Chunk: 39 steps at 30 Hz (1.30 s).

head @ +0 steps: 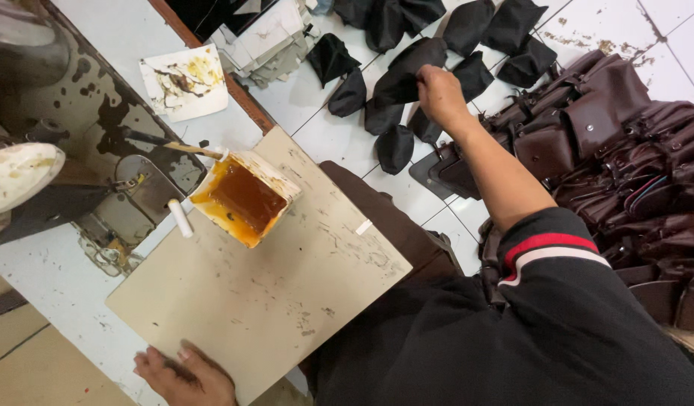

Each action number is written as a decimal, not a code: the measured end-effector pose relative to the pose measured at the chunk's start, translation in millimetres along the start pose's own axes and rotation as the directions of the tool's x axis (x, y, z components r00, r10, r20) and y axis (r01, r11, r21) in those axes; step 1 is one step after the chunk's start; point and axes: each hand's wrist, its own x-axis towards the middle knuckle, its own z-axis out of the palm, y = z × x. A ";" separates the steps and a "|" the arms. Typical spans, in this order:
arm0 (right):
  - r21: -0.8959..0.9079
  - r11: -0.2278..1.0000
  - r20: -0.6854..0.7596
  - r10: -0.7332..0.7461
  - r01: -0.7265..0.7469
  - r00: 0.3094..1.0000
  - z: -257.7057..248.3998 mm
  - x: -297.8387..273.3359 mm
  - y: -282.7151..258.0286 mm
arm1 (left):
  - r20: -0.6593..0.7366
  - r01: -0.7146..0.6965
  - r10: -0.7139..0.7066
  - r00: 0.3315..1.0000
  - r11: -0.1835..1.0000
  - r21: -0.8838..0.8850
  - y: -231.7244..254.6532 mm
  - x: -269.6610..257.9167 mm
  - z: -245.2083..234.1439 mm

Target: The person applies adhesive to the edges of a black leather piece using a small white stick applicator and then wipes their hands on a cloth before moving finished leather bags.

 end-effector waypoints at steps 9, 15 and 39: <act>0.138 0.976 0.081 -0.182 0.169 0.980 63.2 38.9 -74.1 | 0.081 -0.008 -0.007 0.997 0.983 0.184 20.9 5.7 -6.1; 0.168 0.958 0.235 -0.268 0.232 0.934 99.7 69.2 -130.9 | 0.082 -0.006 -0.007 0.997 0.988 0.157 21.2 7.6 -5.1; 0.256 0.920 0.422 0.169 -0.295 0.891 99.3 -89.1 -72.3 | 0.243 0.225 -0.263 0.934 0.959 0.170 19.8 11.7 -14.9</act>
